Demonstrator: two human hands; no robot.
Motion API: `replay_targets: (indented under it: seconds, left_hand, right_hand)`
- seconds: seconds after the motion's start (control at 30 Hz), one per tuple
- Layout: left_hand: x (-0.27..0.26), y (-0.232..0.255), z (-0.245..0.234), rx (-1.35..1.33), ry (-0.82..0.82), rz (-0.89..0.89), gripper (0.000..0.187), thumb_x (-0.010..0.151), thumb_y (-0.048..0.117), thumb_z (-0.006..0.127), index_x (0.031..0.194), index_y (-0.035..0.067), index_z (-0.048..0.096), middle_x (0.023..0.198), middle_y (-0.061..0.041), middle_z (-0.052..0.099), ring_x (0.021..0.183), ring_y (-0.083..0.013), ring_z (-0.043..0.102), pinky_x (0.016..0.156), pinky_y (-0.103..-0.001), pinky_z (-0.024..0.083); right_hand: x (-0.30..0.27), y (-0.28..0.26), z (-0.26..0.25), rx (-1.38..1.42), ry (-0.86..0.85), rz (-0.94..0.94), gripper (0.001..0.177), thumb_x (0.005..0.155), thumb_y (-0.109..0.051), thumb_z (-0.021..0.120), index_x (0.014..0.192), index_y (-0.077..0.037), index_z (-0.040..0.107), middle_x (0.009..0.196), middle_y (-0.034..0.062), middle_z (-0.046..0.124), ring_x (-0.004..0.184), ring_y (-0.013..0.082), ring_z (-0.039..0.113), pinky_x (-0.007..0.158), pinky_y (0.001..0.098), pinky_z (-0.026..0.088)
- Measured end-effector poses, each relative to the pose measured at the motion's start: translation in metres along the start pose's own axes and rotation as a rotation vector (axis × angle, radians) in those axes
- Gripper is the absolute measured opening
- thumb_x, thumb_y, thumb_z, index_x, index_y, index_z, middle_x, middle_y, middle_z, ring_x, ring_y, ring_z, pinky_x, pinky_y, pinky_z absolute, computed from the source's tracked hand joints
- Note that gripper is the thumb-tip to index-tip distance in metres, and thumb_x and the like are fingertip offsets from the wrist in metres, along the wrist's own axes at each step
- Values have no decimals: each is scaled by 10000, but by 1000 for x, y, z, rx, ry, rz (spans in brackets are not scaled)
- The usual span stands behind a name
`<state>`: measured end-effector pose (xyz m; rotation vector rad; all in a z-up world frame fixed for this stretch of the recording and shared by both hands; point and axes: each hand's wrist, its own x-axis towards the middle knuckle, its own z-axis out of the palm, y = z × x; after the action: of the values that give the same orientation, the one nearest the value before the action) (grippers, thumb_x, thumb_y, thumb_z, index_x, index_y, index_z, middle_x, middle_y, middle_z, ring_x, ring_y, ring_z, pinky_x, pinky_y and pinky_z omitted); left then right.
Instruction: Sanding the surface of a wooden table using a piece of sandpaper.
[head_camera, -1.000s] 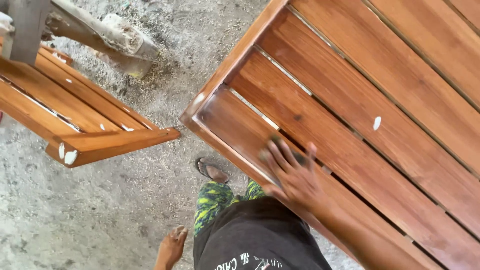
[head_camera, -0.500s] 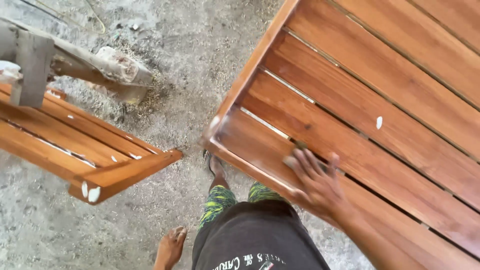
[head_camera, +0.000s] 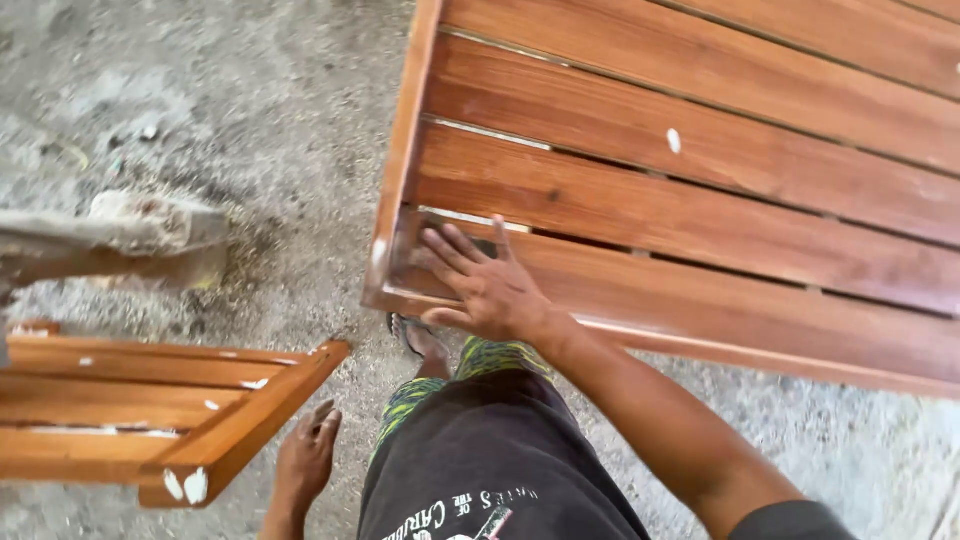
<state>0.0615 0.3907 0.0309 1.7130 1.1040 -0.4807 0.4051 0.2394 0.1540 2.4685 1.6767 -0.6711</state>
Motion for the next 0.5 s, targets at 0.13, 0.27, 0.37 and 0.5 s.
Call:
replay_targets:
  seconds: [0.13,0.27,0.37,0.5]
  left_hand:
    - [33,-32,0,93,39,113,446,953,374,566,1272,86,685,1196,-102,762,1037,-287,751,887,-382,574]
    - [46,-54,13,115,-58,51,518,982,419,482,1334,80,655,1310,-184,698,1177,-361,699,1012,-454,566]
    - [74,-68,26,139,-59,114,489,919,421,576,1247,88,720,1209,-117,765,1052,-302,757,923,-378,580]
    - [67,-18,10,174,5,177,489,962,403,532,1303,83,675,1293,-118,722,1155,-311,716,966,-420,581]
  right_hand:
    - [-107,53,19,-50,142,203,894,871,-782,-109,1589,-317,150,1686,-56,13,1548,166,-54,1153,670,-186]
    - [-210,97,32,94,14,616,949,785,-807,-75,1580,-344,155,1679,-27,-65,1547,197,-77,1098,710,-215]
    - [-236,116,46,227,334,832,756,973,-663,144,1485,-211,468,1709,40,157,1564,276,112,1188,707,-66]
    - [-246,133,58,268,613,981,716,957,-391,487,1554,-36,314,1594,228,286,1432,381,308,1134,617,258]
